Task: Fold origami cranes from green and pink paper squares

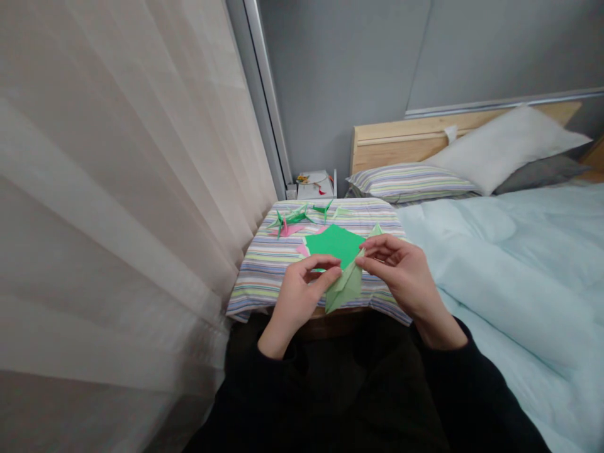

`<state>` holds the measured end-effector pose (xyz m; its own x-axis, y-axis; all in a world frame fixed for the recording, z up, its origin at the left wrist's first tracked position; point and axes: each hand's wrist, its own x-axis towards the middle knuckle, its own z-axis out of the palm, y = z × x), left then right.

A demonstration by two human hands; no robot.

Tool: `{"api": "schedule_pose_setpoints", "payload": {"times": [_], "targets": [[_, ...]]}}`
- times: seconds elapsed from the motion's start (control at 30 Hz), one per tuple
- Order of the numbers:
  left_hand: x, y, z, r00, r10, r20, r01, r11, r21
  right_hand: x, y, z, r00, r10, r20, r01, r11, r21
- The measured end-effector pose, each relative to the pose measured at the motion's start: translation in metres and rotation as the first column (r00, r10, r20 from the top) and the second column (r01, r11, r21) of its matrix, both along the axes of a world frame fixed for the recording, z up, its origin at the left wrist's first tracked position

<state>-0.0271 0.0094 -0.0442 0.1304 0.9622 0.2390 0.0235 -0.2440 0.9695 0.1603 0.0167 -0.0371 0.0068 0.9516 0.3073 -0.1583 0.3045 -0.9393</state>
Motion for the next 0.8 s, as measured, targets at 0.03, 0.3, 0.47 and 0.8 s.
{"api": "schedule_pose_setpoints", "payload": {"times": [0.03, 0.3, 0.47, 0.8], "targets": [[0.003, 0.0, 0.002, 1.0, -0.017, 0.003, 0.017, 1.0, 0.005, -0.001, -0.002, 0.003, 1.0, 0.02, 0.022, -0.02, 1.0, -0.003], [0.017, -0.009, 0.013, 0.996, -0.03, 0.089, 0.033, 0.999, -0.033, -0.005, -0.009, 0.009, 0.996, 0.068, 0.057, -0.068, 0.998, 0.005], [0.02, -0.012, 0.018, 0.997, -0.005, 0.08, 0.004, 1.0, 0.009, -0.008, -0.01, 0.008, 1.0, 0.03, 0.008, -0.03, 1.0, 0.01], [0.022, -0.012, 0.02, 0.994, 0.013, 0.106, -0.016, 0.999, 0.031, -0.006, -0.015, 0.009, 0.993, 0.074, 0.096, -0.076, 0.997, 0.012]]}}
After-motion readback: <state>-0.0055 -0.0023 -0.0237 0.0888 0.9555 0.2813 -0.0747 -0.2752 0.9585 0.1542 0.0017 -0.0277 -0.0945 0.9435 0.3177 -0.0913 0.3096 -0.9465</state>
